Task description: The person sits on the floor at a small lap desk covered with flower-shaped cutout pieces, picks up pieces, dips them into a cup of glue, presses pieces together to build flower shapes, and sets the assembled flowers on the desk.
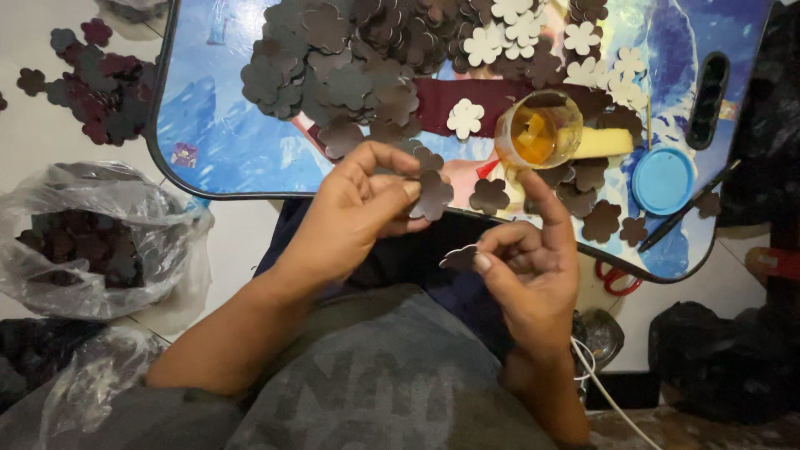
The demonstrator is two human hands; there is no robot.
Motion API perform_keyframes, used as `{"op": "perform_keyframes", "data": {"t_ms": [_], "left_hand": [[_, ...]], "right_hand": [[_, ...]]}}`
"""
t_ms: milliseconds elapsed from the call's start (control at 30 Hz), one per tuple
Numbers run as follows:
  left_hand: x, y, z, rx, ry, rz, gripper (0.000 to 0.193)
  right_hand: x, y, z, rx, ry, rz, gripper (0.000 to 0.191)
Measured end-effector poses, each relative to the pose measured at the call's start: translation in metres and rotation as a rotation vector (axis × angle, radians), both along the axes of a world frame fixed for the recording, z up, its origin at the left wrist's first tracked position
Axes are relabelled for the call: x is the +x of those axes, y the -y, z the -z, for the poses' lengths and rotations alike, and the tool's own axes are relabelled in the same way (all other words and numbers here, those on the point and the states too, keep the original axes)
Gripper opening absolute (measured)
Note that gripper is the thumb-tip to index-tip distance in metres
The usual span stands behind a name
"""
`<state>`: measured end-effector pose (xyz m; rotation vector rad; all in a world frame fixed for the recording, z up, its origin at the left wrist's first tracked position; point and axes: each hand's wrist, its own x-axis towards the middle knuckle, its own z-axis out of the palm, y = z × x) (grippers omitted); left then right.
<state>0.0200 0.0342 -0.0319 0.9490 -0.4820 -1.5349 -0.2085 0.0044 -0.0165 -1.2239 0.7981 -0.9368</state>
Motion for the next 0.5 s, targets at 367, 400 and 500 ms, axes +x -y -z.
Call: {"op": "perform_keyframes", "data": {"t_ms": [367,400,500], "left_hand": [[-0.019,-0.002,0.004,0.068,-0.100,0.138,0.042],[-0.020,-0.002,0.005,0.064,-0.111,0.152,0.043],[-0.024,-0.004,0.009,0.067,-0.128,0.194,0.047]], "right_hand": [[-0.008,0.011,0.005,0.114,0.050,0.110,0.086],[-0.008,0.012,0.005,0.117,0.059,0.118,0.085],[-0.005,0.013,0.007,0.134,0.073,0.139,0.085]]}}
